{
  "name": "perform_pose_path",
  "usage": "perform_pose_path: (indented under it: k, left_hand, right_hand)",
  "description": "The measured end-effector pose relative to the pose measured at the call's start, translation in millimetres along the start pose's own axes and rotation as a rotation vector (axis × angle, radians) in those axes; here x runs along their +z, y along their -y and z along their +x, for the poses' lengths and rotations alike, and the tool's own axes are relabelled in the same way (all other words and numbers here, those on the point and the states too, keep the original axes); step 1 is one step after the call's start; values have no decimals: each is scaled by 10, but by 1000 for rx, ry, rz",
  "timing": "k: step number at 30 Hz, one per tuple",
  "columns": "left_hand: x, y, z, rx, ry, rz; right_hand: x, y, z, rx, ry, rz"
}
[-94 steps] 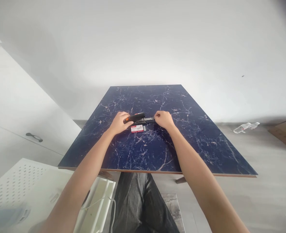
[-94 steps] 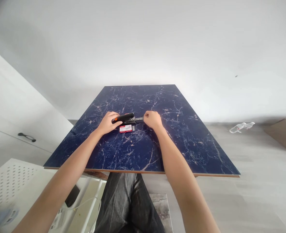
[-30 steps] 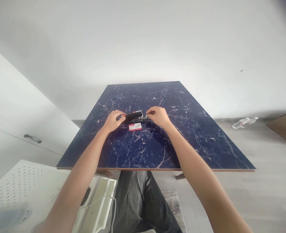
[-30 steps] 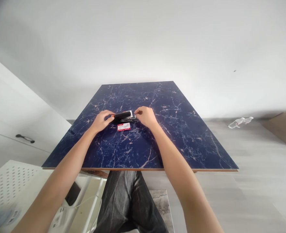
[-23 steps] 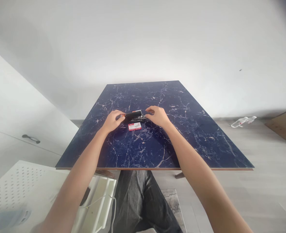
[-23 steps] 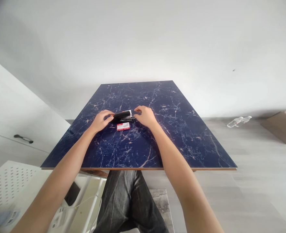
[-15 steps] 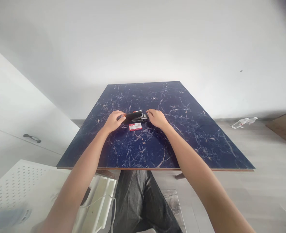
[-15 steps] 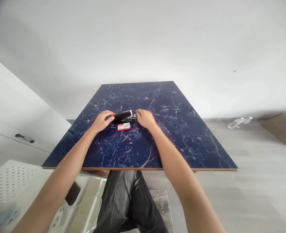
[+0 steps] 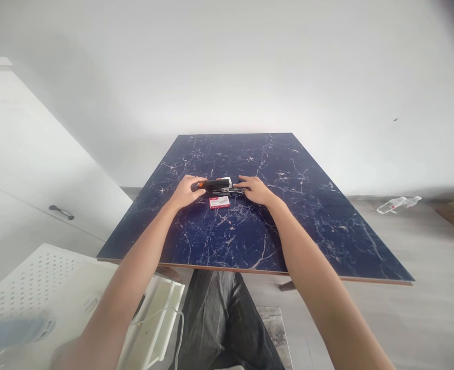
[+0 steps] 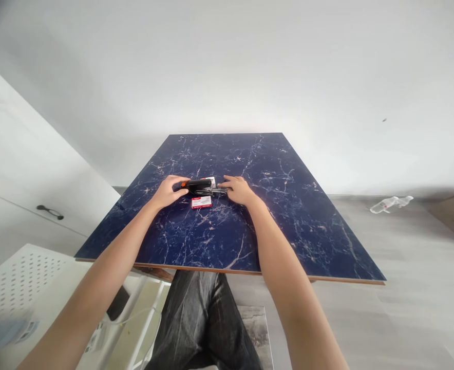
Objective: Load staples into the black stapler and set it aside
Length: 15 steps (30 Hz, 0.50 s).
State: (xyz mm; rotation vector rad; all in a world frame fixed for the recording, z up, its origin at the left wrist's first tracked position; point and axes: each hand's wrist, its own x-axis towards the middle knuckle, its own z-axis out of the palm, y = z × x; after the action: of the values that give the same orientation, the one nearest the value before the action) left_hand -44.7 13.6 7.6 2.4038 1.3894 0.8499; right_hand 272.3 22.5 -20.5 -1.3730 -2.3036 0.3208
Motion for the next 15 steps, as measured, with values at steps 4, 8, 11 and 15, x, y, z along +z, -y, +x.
perform_pose_path:
  k: [4,8,11,15]
  left_hand:
    - [4,16,-10,-24,1,-13]
    - [7,-4,-13,-38,14,-18]
    - [14,-22,-12,-36,23,-19]
    - [24,-36,-13,-33,27,-13]
  right_hand:
    - [-4,-4,-21,10,-107,24]
    - [-30,-8,-23,79,-98,11]
    - [-56,17,-18,110,-85,-13]
    - [-98,82,-32,147,-72,-54]
